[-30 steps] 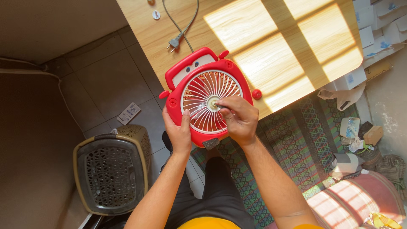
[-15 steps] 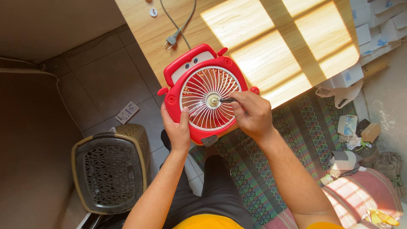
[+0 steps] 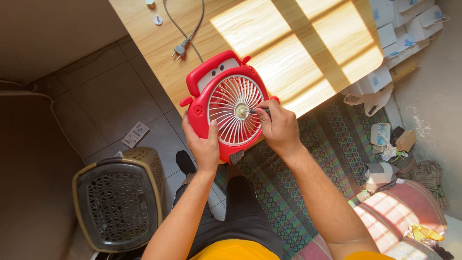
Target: The person uses a screwdriver to remove the front grille and fan blade from a small red electric fan. They unscrew the central nut, detach the grille, and then remove the blade from the motor shaft.
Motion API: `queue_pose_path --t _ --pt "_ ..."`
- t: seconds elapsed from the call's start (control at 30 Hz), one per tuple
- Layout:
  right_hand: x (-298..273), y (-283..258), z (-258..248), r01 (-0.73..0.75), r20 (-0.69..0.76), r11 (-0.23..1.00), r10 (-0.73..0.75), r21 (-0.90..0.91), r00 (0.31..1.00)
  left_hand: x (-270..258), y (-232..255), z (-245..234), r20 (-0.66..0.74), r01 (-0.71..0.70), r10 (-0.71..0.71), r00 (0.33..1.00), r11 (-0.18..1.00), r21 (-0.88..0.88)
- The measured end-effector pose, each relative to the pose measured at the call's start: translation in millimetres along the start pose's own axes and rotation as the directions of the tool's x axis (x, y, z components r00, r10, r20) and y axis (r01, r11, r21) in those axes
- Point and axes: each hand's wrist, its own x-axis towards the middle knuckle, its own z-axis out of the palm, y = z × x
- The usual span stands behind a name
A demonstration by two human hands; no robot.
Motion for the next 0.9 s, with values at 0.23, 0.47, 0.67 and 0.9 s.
queue_pose_path --t 0.23,0.47,0.67,0.9 --pt "6 25 8 0.182 0.025 0.981 -0.184 0.06 0.983 8 0 -4 0.002 0.036 -0.036 0.999 0.999 0.007" --pt "34 30 -12 0.428 0.213 0.899 -0.437 0.091 0.874 17 2 -4 0.013 0.055 -0.056 0.998 0.998 0.024" --pt "55 30 -26 0.57 0.361 0.809 -0.578 0.141 0.732 21 2 -5 0.009 0.094 -0.094 0.996 0.995 -0.026" --pt "22 28 14 0.232 0.088 0.878 -0.294 0.419 0.952 21 2 -5 -0.002 0.099 -0.1 0.995 0.993 -0.06"
